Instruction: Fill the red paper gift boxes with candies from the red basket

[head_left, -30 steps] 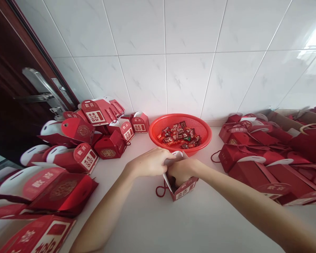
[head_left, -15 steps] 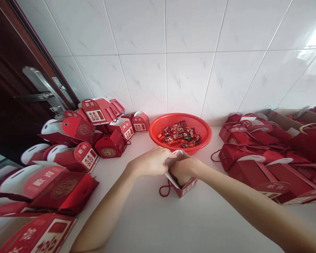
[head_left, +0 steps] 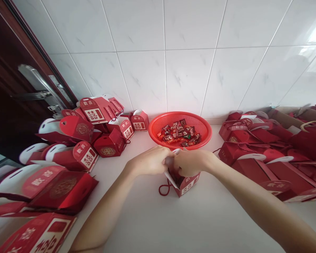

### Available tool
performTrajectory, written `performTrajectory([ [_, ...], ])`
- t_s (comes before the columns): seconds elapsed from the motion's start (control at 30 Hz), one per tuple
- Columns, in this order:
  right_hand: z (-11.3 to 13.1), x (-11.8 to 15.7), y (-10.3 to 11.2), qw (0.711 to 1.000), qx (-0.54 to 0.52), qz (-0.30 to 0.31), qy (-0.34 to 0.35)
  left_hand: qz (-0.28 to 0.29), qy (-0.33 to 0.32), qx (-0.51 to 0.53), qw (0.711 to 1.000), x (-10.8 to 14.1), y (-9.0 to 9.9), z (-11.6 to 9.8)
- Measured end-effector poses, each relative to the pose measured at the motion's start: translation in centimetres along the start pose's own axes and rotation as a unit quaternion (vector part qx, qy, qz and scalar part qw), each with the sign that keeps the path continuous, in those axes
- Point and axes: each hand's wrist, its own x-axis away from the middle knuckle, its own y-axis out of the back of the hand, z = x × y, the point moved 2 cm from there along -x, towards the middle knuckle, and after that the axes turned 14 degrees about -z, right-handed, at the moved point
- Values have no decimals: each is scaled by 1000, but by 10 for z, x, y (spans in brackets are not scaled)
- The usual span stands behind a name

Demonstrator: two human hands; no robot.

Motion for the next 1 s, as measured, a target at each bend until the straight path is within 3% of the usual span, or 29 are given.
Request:
performTrajectory([
  [0.33, -3, -43, -18, 989, -71, 126, 27, 12, -4, -7, 1000, -1, 1, -7],
  [0.47, -6, -49, -22, 992, -80, 96, 28, 9, 2, -15, 1000, -1, 2, -8],
  [0.57, -5, -44, -21, 994, -78, 67, 31, 9, -5, -4, 1000, -1, 2, -8],
  [0.8, 3, -29, -12, 997, -47, 61, 21, 16, -18, 15, 1000, 0, 2, -9],
  [0.93, -2, -2, -5, 997, -52, 38, 33, 7, 4, -3, 1000, 2, 4, -7],
  [1.0, -8, 19, -3, 996, -75, -6, 37, -3, 16, -25, 1000, 3, 8, -8],
])
